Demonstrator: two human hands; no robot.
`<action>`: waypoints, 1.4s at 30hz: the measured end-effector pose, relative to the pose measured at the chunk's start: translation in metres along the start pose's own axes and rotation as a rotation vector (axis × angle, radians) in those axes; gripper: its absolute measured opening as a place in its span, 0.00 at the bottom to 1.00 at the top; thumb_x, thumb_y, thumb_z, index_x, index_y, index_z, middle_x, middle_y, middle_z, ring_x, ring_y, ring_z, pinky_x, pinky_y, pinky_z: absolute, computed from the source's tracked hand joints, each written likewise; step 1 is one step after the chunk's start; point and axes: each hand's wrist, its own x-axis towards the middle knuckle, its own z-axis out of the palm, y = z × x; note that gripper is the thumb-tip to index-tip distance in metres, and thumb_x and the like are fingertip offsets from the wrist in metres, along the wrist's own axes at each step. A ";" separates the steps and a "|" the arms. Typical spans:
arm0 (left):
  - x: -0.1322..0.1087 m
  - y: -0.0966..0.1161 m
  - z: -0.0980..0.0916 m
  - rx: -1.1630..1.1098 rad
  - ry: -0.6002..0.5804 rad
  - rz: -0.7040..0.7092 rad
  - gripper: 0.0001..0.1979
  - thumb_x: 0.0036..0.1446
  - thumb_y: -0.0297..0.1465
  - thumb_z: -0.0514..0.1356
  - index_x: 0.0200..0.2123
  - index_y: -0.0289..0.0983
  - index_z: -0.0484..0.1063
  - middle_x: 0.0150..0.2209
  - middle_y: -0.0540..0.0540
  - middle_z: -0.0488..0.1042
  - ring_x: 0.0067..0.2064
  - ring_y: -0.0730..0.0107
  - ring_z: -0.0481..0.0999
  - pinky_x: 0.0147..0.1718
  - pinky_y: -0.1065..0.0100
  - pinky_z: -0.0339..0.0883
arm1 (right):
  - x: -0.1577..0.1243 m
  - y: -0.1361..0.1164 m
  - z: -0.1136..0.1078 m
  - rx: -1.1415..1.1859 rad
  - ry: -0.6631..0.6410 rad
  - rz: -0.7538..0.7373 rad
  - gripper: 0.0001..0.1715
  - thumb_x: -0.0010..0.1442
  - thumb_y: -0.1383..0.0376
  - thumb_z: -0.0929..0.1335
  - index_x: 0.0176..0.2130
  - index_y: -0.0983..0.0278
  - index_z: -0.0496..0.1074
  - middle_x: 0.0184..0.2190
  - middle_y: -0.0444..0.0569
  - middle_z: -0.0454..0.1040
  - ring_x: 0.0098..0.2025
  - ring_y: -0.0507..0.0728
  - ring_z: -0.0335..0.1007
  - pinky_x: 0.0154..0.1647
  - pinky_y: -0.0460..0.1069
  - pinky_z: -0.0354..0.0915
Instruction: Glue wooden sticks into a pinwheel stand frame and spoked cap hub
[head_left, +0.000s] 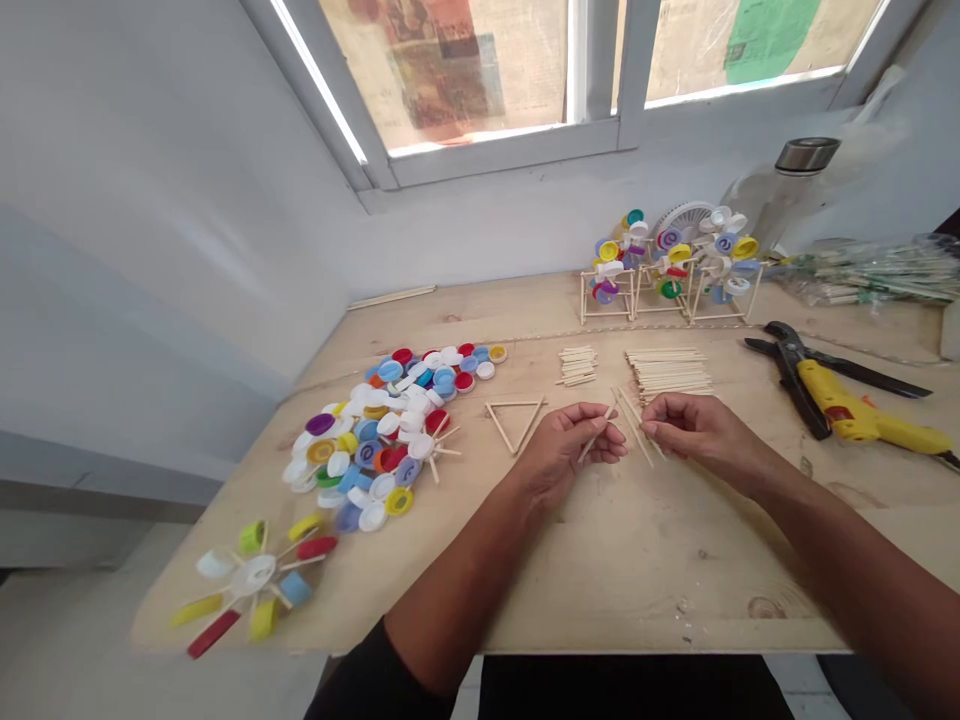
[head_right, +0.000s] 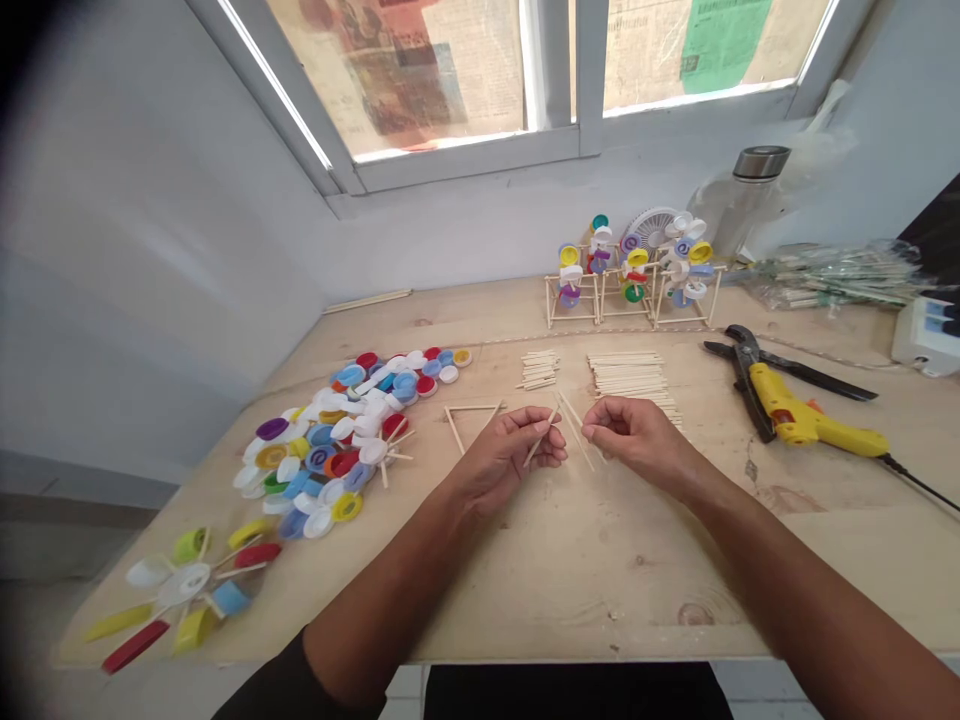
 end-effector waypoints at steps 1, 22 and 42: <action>0.000 0.000 0.000 0.000 -0.004 -0.002 0.17 0.42 0.34 0.69 0.34 0.32 0.70 0.26 0.47 0.76 0.27 0.72 0.75 0.32 0.70 0.67 | 0.000 0.000 0.001 0.002 -0.001 0.007 0.20 0.52 0.50 0.68 0.29 0.65 0.68 0.17 0.39 0.62 0.20 0.47 0.54 0.21 0.45 0.49; -0.001 -0.001 0.002 0.015 0.001 0.006 0.16 0.43 0.33 0.68 0.34 0.33 0.70 0.26 0.47 0.76 0.28 0.71 0.76 0.33 0.69 0.66 | 0.001 -0.002 0.005 0.045 -0.024 0.028 0.22 0.49 0.48 0.68 0.30 0.65 0.69 0.19 0.40 0.61 0.21 0.47 0.54 0.22 0.45 0.51; -0.001 -0.004 0.003 0.019 -0.004 0.000 0.15 0.44 0.33 0.67 0.35 0.33 0.68 0.27 0.45 0.77 0.29 0.69 0.77 0.32 0.70 0.66 | 0.001 0.001 0.005 0.104 -0.045 0.043 0.20 0.48 0.51 0.70 0.30 0.65 0.69 0.20 0.40 0.64 0.21 0.47 0.57 0.22 0.45 0.53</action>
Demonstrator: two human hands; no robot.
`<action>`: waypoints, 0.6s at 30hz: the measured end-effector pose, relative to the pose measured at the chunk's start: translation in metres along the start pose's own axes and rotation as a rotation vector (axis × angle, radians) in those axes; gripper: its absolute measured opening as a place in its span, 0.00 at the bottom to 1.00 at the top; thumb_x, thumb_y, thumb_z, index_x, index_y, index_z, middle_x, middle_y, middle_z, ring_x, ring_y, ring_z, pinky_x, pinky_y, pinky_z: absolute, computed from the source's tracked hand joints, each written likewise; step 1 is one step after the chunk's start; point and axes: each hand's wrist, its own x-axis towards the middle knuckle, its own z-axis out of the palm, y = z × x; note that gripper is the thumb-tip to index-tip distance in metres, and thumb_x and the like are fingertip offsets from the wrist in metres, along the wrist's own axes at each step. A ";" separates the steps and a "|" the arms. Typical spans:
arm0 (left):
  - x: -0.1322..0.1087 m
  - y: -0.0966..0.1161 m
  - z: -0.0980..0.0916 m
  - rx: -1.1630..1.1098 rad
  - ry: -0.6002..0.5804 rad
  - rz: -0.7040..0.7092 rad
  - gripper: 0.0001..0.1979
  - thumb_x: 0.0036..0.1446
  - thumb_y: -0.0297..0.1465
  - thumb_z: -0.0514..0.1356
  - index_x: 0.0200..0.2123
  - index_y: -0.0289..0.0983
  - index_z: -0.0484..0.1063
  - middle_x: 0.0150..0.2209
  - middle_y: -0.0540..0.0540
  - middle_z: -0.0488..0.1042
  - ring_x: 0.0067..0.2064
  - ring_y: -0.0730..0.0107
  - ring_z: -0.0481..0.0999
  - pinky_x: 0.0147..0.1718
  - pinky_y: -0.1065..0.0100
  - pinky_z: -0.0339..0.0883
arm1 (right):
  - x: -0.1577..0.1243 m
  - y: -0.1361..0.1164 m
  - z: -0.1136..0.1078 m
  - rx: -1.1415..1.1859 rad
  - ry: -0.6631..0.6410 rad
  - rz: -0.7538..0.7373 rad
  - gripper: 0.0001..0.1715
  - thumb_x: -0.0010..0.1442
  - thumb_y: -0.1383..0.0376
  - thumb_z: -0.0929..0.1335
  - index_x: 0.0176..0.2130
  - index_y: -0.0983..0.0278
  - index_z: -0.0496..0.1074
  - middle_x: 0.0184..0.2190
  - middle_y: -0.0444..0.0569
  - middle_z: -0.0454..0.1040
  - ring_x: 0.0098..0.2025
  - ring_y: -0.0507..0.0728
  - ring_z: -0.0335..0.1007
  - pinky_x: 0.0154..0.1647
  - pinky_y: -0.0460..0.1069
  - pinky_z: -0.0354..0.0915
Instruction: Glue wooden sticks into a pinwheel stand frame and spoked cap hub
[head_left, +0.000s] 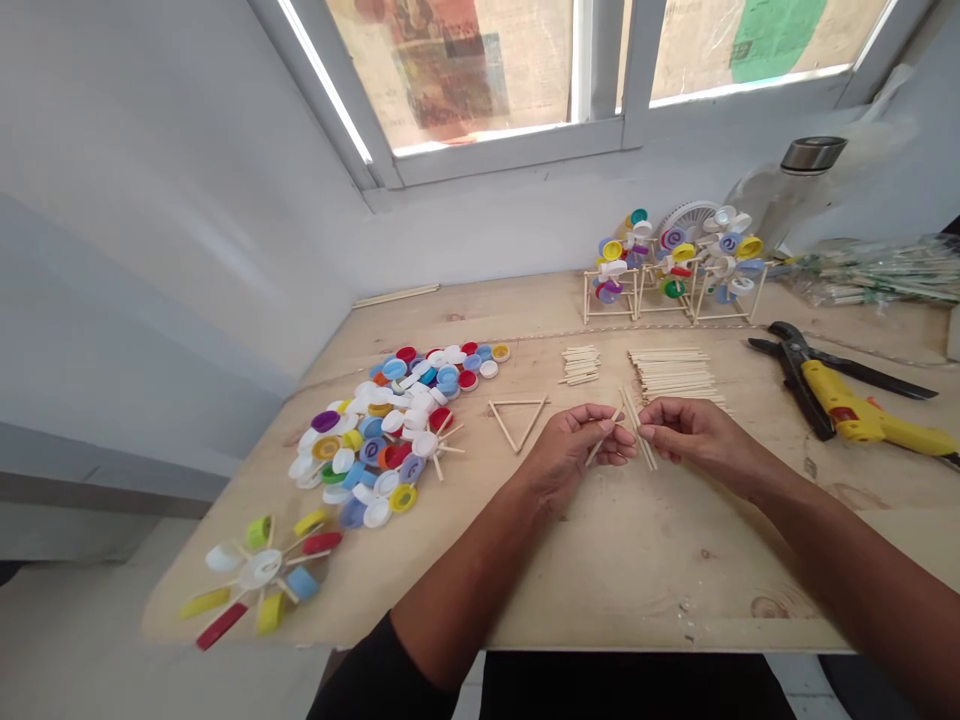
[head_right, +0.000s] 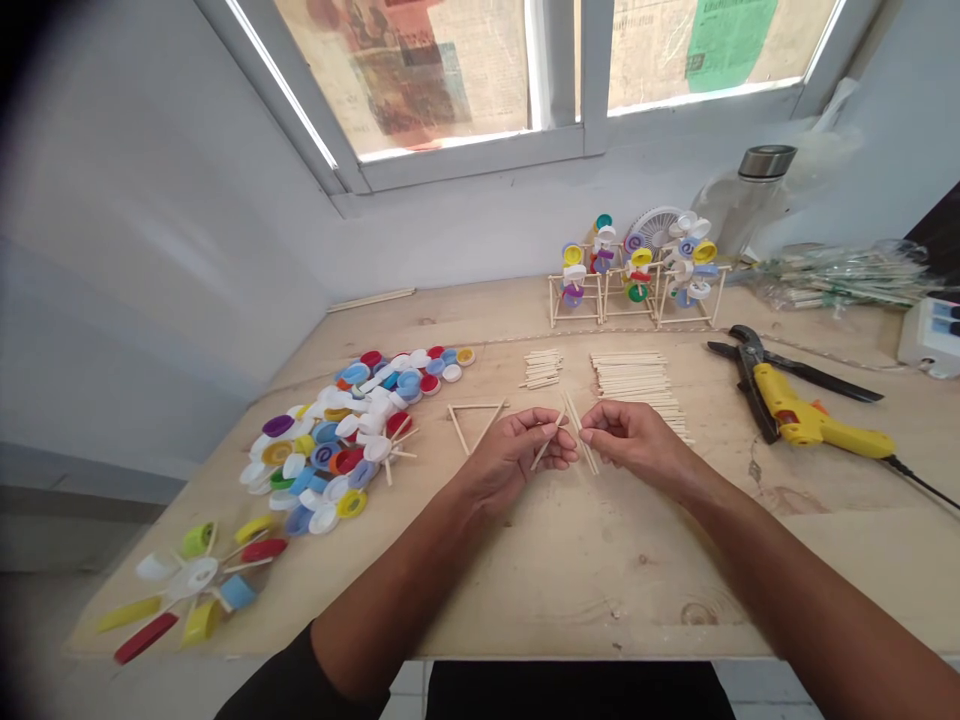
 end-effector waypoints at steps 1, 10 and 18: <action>0.000 0.000 0.000 0.000 0.001 -0.001 0.16 0.44 0.33 0.68 0.35 0.33 0.68 0.27 0.45 0.77 0.29 0.69 0.77 0.32 0.70 0.66 | 0.000 0.000 0.000 -0.003 0.000 -0.004 0.20 0.49 0.51 0.70 0.30 0.65 0.69 0.20 0.40 0.64 0.21 0.47 0.57 0.23 0.45 0.53; -0.001 0.001 0.002 -0.019 0.000 -0.006 0.16 0.43 0.33 0.68 0.33 0.33 0.68 0.27 0.46 0.77 0.28 0.70 0.77 0.31 0.69 0.67 | 0.000 -0.002 0.001 -0.033 -0.012 0.000 0.21 0.49 0.49 0.69 0.31 0.65 0.69 0.19 0.40 0.63 0.21 0.48 0.56 0.22 0.45 0.52; -0.001 -0.001 0.003 -0.024 -0.001 -0.016 0.16 0.43 0.33 0.68 0.33 0.34 0.67 0.26 0.46 0.77 0.29 0.69 0.77 0.32 0.69 0.66 | 0.001 0.000 0.001 -0.034 -0.032 -0.005 0.22 0.49 0.49 0.69 0.30 0.66 0.70 0.19 0.40 0.62 0.21 0.47 0.53 0.22 0.45 0.50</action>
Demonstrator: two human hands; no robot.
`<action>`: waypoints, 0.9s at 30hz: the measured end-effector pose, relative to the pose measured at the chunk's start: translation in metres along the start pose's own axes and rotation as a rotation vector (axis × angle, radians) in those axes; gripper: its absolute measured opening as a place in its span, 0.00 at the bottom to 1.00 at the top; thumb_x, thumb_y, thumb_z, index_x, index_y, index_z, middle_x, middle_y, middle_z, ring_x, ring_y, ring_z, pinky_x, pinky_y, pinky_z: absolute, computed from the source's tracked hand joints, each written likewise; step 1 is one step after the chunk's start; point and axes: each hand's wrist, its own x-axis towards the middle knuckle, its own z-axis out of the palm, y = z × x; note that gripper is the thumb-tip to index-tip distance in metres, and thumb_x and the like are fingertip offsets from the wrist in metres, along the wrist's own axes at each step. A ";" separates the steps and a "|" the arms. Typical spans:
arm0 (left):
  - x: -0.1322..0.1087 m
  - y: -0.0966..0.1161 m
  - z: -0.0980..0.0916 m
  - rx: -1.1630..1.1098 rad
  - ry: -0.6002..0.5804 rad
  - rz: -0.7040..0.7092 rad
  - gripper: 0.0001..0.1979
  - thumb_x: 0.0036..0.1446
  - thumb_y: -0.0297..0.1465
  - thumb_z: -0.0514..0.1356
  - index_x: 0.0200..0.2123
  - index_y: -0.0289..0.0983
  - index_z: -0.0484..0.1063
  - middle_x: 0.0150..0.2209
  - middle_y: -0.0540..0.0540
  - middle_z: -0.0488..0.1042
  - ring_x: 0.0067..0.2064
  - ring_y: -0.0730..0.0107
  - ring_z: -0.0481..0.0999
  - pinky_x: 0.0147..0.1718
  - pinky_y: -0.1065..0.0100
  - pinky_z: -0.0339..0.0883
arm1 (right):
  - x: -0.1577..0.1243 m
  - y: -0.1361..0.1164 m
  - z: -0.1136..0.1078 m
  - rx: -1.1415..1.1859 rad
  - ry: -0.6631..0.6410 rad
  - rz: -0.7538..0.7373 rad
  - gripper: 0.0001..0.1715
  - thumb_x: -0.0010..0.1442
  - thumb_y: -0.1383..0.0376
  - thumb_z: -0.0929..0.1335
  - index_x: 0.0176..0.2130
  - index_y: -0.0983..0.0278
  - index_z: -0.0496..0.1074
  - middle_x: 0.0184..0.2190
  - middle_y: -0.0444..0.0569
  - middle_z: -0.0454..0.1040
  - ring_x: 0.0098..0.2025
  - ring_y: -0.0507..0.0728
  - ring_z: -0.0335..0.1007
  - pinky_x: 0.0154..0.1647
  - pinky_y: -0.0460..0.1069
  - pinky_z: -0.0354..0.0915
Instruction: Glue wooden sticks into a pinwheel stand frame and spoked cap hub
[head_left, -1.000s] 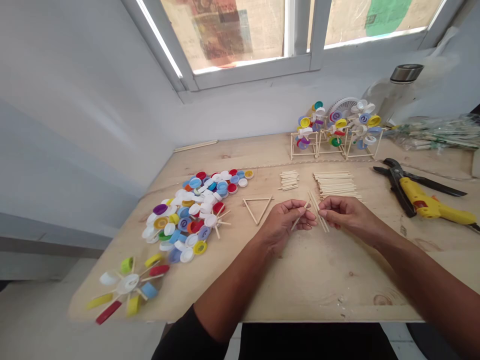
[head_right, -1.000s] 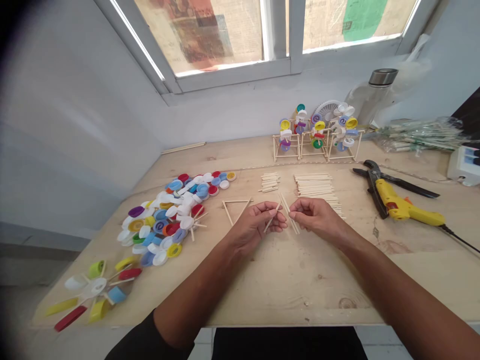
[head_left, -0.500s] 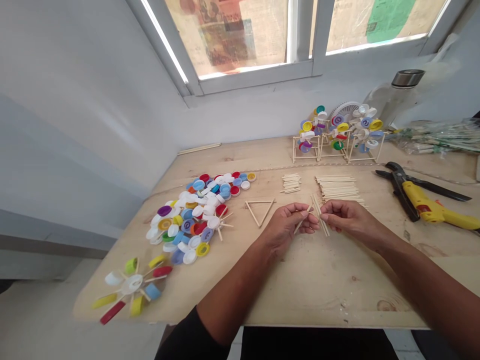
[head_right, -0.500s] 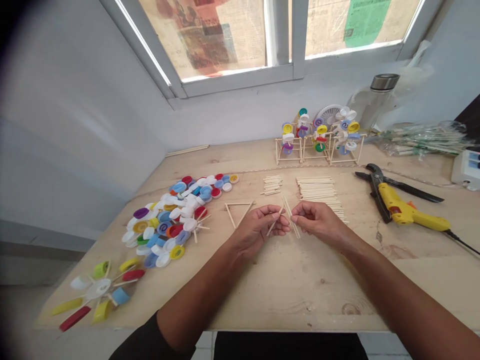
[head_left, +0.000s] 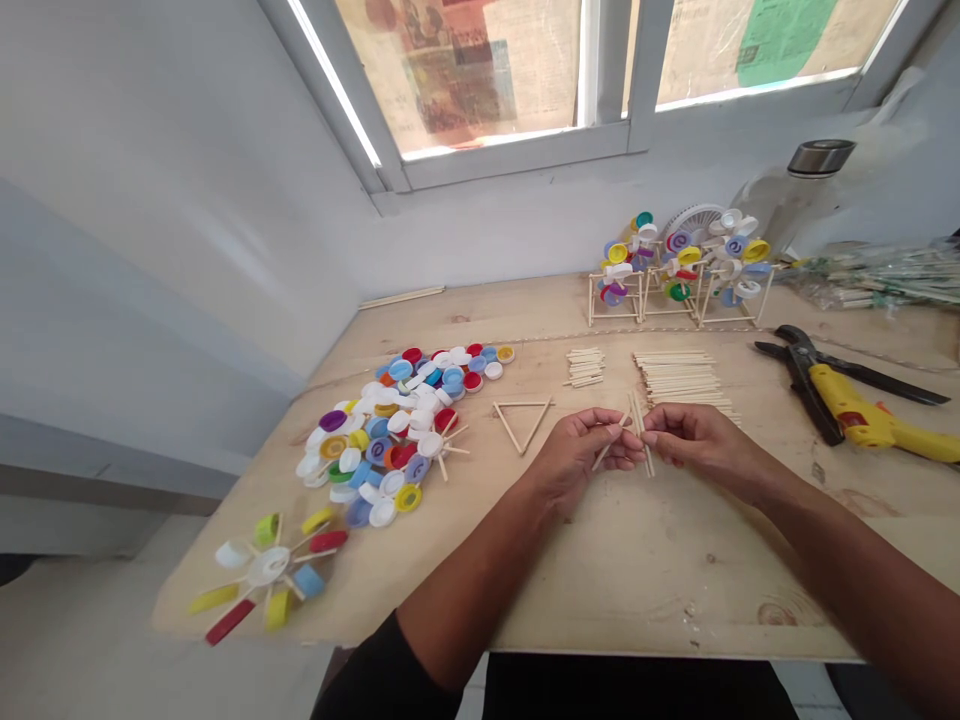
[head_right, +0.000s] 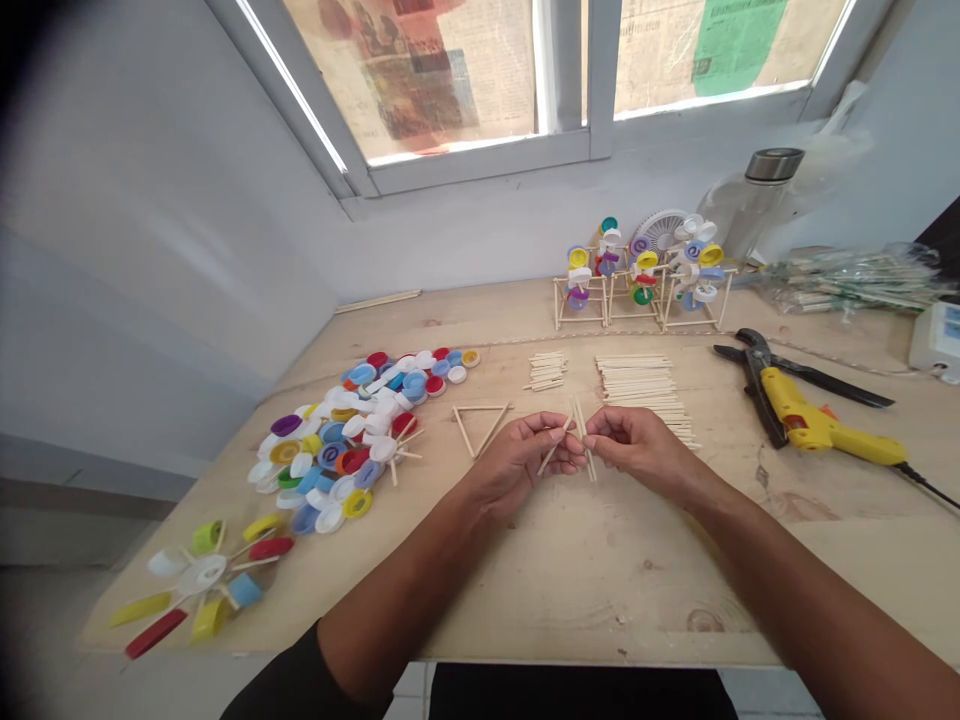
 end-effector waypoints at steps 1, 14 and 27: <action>0.000 0.000 0.000 -0.001 0.001 0.001 0.16 0.43 0.33 0.68 0.33 0.33 0.67 0.26 0.46 0.77 0.29 0.69 0.77 0.33 0.69 0.66 | 0.000 0.000 0.000 -0.004 -0.004 0.001 0.23 0.49 0.49 0.69 0.30 0.66 0.70 0.19 0.40 0.62 0.20 0.47 0.53 0.21 0.45 0.50; 0.003 -0.005 -0.002 0.038 -0.056 0.029 0.18 0.42 0.35 0.69 0.33 0.34 0.67 0.25 0.46 0.77 0.27 0.69 0.76 0.33 0.67 0.66 | 0.003 0.010 0.001 -0.046 0.007 -0.036 0.20 0.51 0.50 0.68 0.28 0.65 0.68 0.19 0.39 0.61 0.21 0.47 0.50 0.20 0.44 0.47; 0.004 -0.002 -0.003 0.369 0.013 0.232 0.15 0.44 0.40 0.65 0.28 0.34 0.70 0.24 0.46 0.74 0.24 0.74 0.70 0.27 0.71 0.61 | -0.003 -0.001 0.003 0.016 -0.059 0.036 0.19 0.47 0.51 0.70 0.26 0.64 0.66 0.17 0.38 0.59 0.20 0.47 0.51 0.21 0.45 0.48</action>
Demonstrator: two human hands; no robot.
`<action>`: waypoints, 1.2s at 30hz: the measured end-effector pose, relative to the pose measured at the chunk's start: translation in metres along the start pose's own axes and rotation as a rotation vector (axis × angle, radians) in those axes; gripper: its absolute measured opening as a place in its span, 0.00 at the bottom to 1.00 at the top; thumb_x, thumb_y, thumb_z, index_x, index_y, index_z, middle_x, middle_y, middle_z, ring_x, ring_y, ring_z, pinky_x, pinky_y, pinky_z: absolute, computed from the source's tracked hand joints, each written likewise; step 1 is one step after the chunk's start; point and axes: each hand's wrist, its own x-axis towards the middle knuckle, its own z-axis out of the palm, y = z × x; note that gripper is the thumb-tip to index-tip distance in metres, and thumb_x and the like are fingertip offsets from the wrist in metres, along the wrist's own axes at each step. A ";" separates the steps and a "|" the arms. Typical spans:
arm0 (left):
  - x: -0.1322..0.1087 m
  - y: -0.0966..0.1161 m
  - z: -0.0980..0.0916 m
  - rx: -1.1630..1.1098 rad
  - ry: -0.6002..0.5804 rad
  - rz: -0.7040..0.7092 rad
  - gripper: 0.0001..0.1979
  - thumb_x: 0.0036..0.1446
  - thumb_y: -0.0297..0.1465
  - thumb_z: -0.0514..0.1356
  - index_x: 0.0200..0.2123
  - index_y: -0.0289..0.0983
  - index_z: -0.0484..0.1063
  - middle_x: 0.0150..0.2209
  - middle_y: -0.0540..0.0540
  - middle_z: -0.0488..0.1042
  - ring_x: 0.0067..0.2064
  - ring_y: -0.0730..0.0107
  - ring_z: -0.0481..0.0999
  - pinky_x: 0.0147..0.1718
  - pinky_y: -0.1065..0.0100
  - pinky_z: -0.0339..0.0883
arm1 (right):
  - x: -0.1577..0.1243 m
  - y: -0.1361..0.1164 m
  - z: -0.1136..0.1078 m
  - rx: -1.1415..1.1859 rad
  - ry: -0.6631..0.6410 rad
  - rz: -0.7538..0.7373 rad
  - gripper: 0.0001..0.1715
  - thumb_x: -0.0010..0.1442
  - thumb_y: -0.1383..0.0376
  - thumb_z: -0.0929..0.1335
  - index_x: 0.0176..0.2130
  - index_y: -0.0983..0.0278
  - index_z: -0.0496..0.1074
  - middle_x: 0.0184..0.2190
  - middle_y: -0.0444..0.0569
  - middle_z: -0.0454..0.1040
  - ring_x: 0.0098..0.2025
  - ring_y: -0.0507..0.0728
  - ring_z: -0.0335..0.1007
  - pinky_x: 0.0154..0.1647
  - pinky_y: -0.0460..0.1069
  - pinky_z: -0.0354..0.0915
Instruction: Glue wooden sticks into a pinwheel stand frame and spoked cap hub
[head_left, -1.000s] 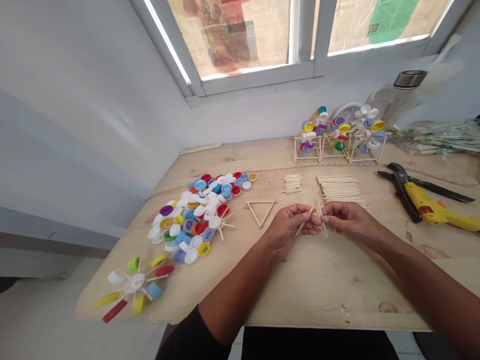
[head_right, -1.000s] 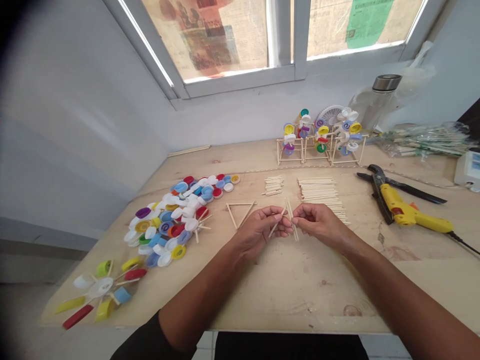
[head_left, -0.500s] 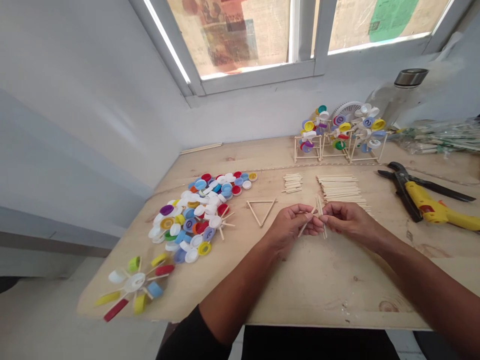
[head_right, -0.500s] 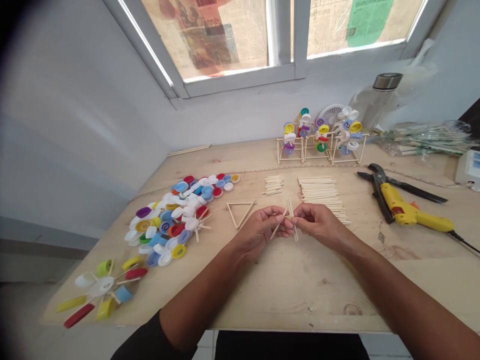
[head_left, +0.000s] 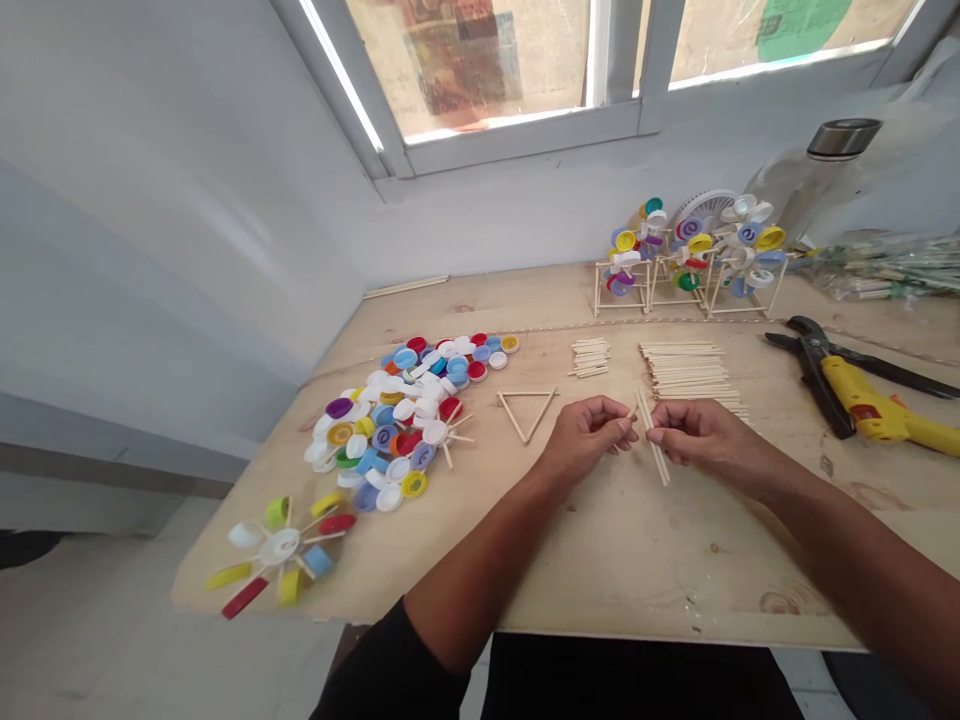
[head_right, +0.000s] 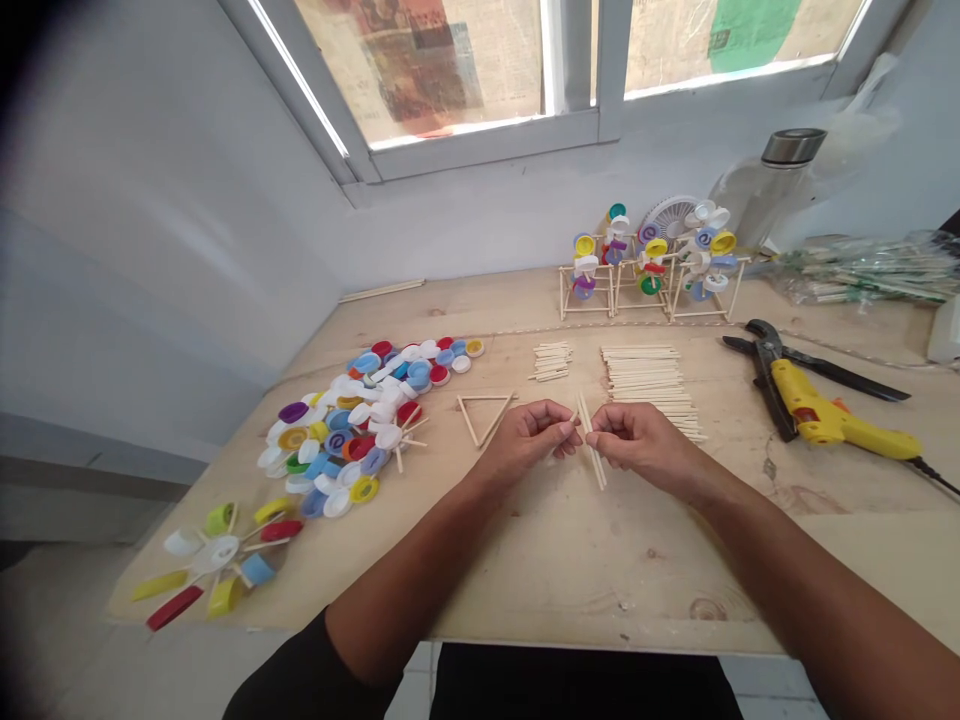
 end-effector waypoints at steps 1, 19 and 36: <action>-0.001 0.000 0.000 0.044 0.020 0.028 0.14 0.46 0.39 0.64 0.28 0.34 0.70 0.24 0.46 0.74 0.25 0.73 0.70 0.27 0.71 0.62 | -0.001 -0.001 0.000 0.012 -0.007 0.004 0.19 0.47 0.51 0.70 0.26 0.64 0.66 0.17 0.38 0.59 0.20 0.47 0.52 0.22 0.45 0.49; -0.006 -0.006 0.004 0.754 0.246 0.294 0.04 0.55 0.30 0.55 0.29 0.41 0.69 0.22 0.50 0.70 0.25 0.68 0.67 0.28 0.69 0.53 | -0.001 -0.002 -0.001 0.105 -0.089 0.055 0.17 0.48 0.54 0.70 0.24 0.63 0.63 0.16 0.38 0.59 0.20 0.47 0.52 0.23 0.46 0.50; 0.001 0.004 -0.001 0.053 0.299 0.079 0.08 0.48 0.34 0.62 0.27 0.36 0.66 0.22 0.50 0.73 0.25 0.71 0.73 0.29 0.69 0.66 | -0.005 -0.005 0.011 0.085 -0.105 0.031 0.18 0.49 0.53 0.69 0.24 0.63 0.62 0.16 0.38 0.60 0.19 0.47 0.52 0.22 0.45 0.50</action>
